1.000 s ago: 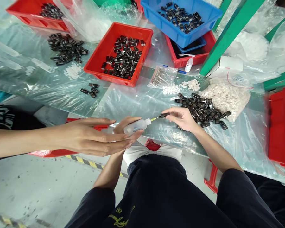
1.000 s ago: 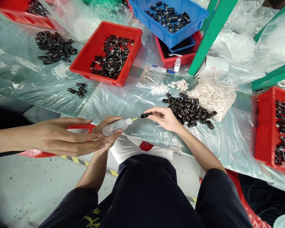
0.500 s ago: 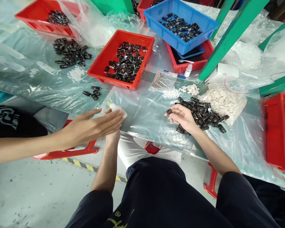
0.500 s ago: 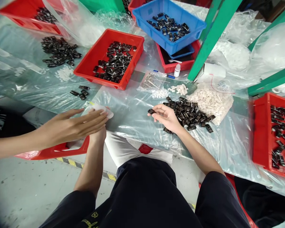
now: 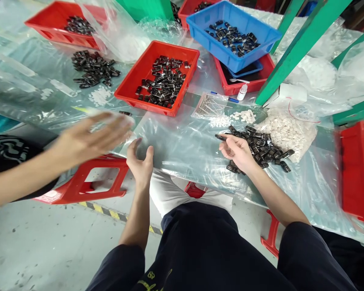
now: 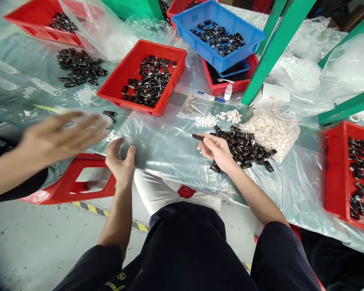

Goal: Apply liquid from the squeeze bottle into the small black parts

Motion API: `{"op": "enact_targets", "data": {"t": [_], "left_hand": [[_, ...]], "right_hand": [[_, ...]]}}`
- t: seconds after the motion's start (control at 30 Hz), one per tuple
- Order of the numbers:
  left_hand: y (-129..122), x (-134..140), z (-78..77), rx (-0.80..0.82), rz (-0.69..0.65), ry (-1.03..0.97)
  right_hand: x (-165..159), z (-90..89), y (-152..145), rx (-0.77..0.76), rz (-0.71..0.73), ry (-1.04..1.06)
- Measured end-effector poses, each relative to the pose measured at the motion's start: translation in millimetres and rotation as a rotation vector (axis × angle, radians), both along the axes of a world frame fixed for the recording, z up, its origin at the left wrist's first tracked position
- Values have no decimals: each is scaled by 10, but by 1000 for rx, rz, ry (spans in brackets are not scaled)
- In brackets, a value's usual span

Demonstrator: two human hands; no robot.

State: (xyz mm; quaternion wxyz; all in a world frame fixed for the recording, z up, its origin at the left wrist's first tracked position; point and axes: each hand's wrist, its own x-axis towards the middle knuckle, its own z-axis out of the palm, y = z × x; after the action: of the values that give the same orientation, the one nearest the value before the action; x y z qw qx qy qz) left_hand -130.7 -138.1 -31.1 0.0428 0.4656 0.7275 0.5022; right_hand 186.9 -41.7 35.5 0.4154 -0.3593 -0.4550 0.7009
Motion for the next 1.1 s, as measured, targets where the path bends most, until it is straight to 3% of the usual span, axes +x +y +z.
{"op": "enact_targets", "data": {"t": [0.1,0.17,0.37,0.47,0.73,1.1], "left_hand": [[-7,122,-68,176,118,-6],[-3,270,-31,211,73,-12],[195,946,303,86,-451,-218],[349,1180,443,42,-606,-300],[442,1317,496,15,-620,-477],[412,1313,505,3,-632,-562]], "right_hand": [[-16,-6,1,20,-55,-64],[-26,-23,-1,30,-72,-102],[-40,-86,-46,76,-69,-182],[-40,-81,-76,135,-44,-221],[-45,-9,-132,233,47,-243],[-16,-145,-172,342,-17,-357]]}}
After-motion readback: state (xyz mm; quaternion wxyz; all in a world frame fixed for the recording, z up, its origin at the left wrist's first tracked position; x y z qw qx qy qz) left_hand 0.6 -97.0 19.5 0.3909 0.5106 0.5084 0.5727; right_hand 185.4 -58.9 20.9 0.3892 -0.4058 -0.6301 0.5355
